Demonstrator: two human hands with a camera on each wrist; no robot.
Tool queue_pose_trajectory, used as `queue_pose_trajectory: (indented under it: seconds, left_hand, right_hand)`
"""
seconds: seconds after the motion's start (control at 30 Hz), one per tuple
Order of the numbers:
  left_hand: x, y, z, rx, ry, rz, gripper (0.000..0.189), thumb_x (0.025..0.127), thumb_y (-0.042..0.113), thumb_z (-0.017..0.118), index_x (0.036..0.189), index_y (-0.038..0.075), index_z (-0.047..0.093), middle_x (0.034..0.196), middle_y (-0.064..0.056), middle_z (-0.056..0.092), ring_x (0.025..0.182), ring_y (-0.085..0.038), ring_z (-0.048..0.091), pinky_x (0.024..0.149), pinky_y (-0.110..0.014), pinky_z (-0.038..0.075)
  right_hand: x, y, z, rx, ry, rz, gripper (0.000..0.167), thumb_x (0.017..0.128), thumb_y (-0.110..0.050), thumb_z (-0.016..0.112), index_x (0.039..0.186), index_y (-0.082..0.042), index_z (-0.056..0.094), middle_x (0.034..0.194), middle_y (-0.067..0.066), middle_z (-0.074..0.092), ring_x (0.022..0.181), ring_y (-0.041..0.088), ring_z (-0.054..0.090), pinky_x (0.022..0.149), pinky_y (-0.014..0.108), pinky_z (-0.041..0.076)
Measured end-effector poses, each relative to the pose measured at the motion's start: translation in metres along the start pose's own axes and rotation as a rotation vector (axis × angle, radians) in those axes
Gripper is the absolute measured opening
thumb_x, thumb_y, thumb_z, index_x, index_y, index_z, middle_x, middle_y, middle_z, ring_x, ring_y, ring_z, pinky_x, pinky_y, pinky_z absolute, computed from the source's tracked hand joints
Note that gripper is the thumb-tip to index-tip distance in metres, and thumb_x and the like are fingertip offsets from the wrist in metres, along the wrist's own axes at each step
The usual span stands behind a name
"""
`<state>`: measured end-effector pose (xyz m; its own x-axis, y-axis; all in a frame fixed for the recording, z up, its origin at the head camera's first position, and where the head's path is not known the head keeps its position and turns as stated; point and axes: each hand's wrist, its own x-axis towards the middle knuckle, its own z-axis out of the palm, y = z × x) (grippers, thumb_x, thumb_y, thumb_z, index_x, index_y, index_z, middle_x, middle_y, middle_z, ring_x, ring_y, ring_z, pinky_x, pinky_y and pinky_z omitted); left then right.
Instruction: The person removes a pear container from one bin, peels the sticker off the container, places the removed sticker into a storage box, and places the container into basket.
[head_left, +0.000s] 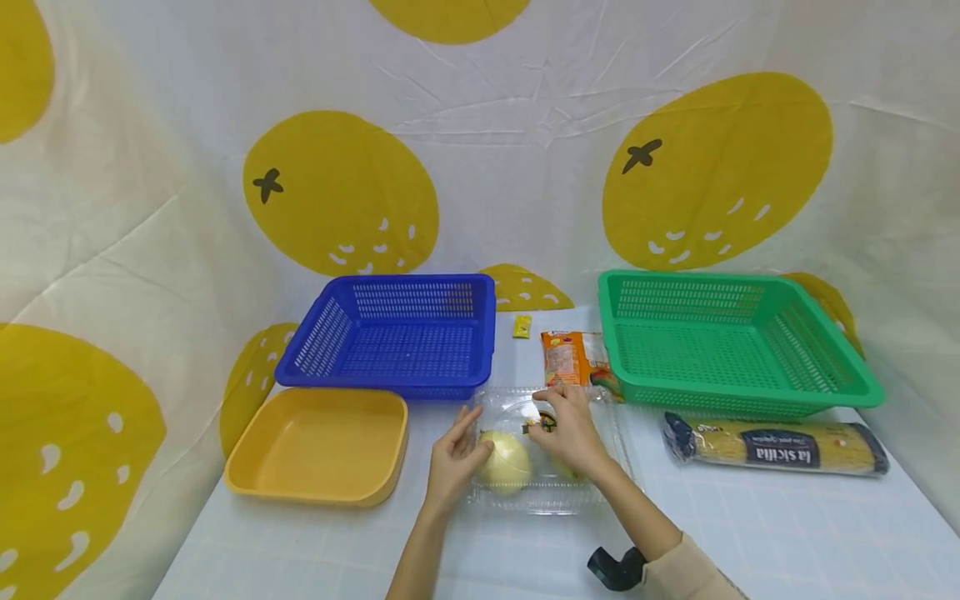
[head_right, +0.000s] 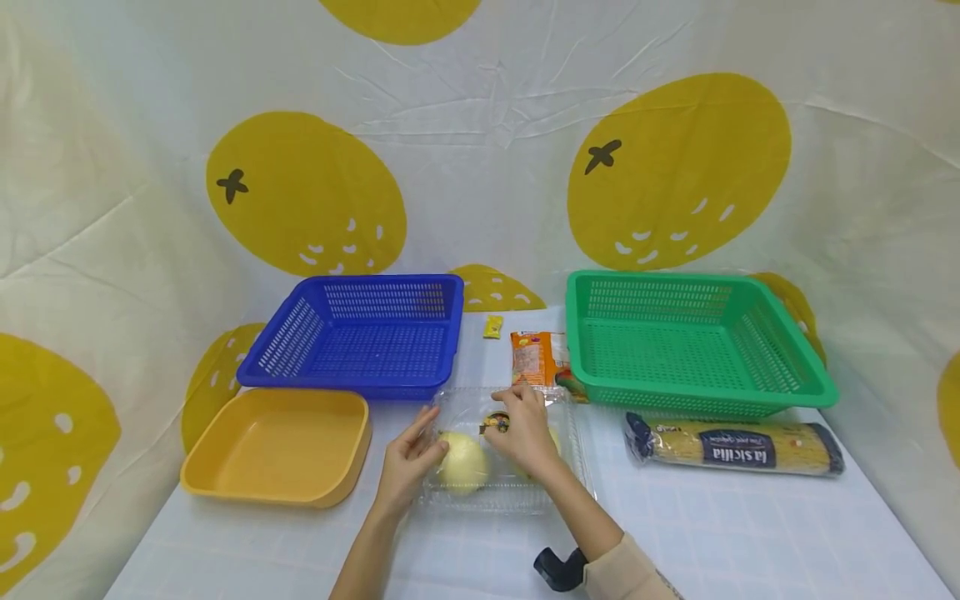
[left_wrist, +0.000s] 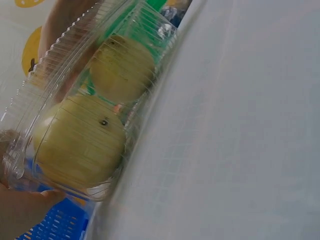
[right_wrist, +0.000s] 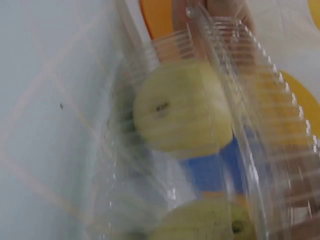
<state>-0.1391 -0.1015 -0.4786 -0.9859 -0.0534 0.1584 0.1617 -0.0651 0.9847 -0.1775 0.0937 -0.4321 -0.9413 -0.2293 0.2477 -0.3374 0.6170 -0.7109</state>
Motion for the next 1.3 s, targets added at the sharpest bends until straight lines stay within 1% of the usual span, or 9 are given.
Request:
queue_pose_trajectory:
  seconds: [0.13, 0.23, 0.43, 0.57, 0.7, 0.83, 1.07, 1.2, 1.3]
  left_hand:
    - [-0.0003, 0.0004, 0.0006, 0.001, 0.001, 0.003, 0.05, 0.081, 0.0, 0.066, 0.13, -0.002, 0.053, 0.149, -0.025, 0.026, 0.139, -0.037, 0.02, 0.107, -0.038, 0.028]
    - [-0.0007, 0.0006, 0.0007, 0.003, 0.005, -0.001, 0.05, 0.081, 0.0, 0.065, 0.13, -0.001, 0.053, 0.149, -0.025, 0.027, 0.139, -0.037, 0.021, 0.107, -0.038, 0.028]
    - [-0.0006, -0.0009, 0.0011, -0.002, 0.001, -0.006, 0.05, 0.081, 0.001, 0.066, 0.13, -0.001, 0.053, 0.149, -0.025, 0.026, 0.139, -0.037, 0.021, 0.107, -0.038, 0.028]
    - [-0.0007, -0.0013, 0.0014, -0.006, 0.004, -0.003, 0.05, 0.082, 0.0, 0.065, 0.13, -0.001, 0.053, 0.149, -0.025, 0.026, 0.139, -0.037, 0.02, 0.107, -0.038, 0.028]
    - [-0.0014, -0.0006, 0.0013, -0.005, 0.002, -0.007, 0.05, 0.082, 0.0, 0.065, 0.131, -0.001, 0.053, 0.15, -0.025, 0.025, 0.139, -0.037, 0.021, 0.107, -0.037, 0.028]
    - [-0.0008, 0.001, 0.0006, -0.003, -0.002, -0.001, 0.051, 0.082, 0.0, 0.065, 0.131, -0.001, 0.052, 0.149, -0.025, 0.025, 0.139, -0.037, 0.021, 0.107, -0.036, 0.028]
    - [-0.0007, 0.0026, -0.0003, -0.004, 0.002, 0.003, 0.05, 0.081, 0.0, 0.065, 0.129, -0.002, 0.053, 0.149, -0.025, 0.026, 0.14, -0.036, 0.019, 0.107, -0.035, 0.027]
    - [-0.0009, 0.0011, 0.0006, -0.008, 0.006, 0.008, 0.049, 0.081, 0.0, 0.064, 0.129, -0.003, 0.053, 0.148, -0.026, 0.027, 0.14, -0.036, 0.019, 0.107, -0.035, 0.028]
    - [-0.0021, -0.0008, 0.0021, -0.016, -0.001, -0.002, 0.049, 0.081, -0.001, 0.064, 0.129, -0.003, 0.053, 0.149, -0.026, 0.025, 0.139, -0.037, 0.019, 0.107, -0.035, 0.028]
  right_hand:
    - [-0.0016, 0.002, -0.0021, 0.009, 0.025, -0.015, 0.043, 0.07, -0.01, 0.075, 0.11, 0.002, 0.064, 0.11, 0.015, 0.053, 0.11, 0.034, 0.042, 0.091, 0.054, 0.04]
    - [-0.0012, 0.0015, -0.0015, 0.001, 0.014, -0.005, 0.048, 0.069, -0.019, 0.08, 0.109, 0.002, 0.064, 0.11, 0.016, 0.052, 0.11, 0.035, 0.041, 0.093, 0.055, 0.038]
    - [0.0006, 0.0006, 0.0002, 0.0, 0.012, 0.05, 0.043, 0.071, -0.015, 0.074, 0.11, 0.0, 0.062, 0.111, 0.017, 0.051, 0.11, 0.035, 0.039, 0.091, 0.053, 0.038]
    - [0.0002, 0.0016, -0.0006, -0.008, 0.014, 0.046, 0.043, 0.071, -0.017, 0.076, 0.109, -0.001, 0.062, 0.11, 0.016, 0.051, 0.11, 0.034, 0.039, 0.093, 0.055, 0.038]
    - [-0.0019, 0.0025, 0.0011, -0.033, 0.042, 0.003, 0.051, 0.066, -0.027, 0.082, 0.105, 0.0, 0.062, 0.105, 0.015, 0.051, 0.105, 0.034, 0.041, 0.086, 0.054, 0.041]
    - [-0.0012, 0.0017, 0.0027, -0.011, 0.07, -0.016, 0.05, 0.064, -0.022, 0.081, 0.104, 0.002, 0.062, 0.104, 0.017, 0.051, 0.103, 0.036, 0.041, 0.084, 0.055, 0.041]
    - [0.0025, -0.0009, 0.0036, -0.021, 0.017, 0.033, 0.049, 0.065, -0.015, 0.08, 0.107, 0.001, 0.061, 0.109, 0.019, 0.05, 0.107, 0.036, 0.039, 0.092, 0.055, 0.038]
    - [0.0017, 0.0, 0.0025, -0.021, 0.029, 0.03, 0.044, 0.068, -0.012, 0.075, 0.107, 0.001, 0.061, 0.106, 0.019, 0.05, 0.105, 0.035, 0.039, 0.087, 0.05, 0.04]
    - [-0.0025, 0.0036, 0.001, -0.017, 0.048, 0.033, 0.042, 0.07, -0.013, 0.076, 0.106, 0.001, 0.062, 0.105, 0.017, 0.051, 0.104, 0.033, 0.04, 0.084, 0.047, 0.041]
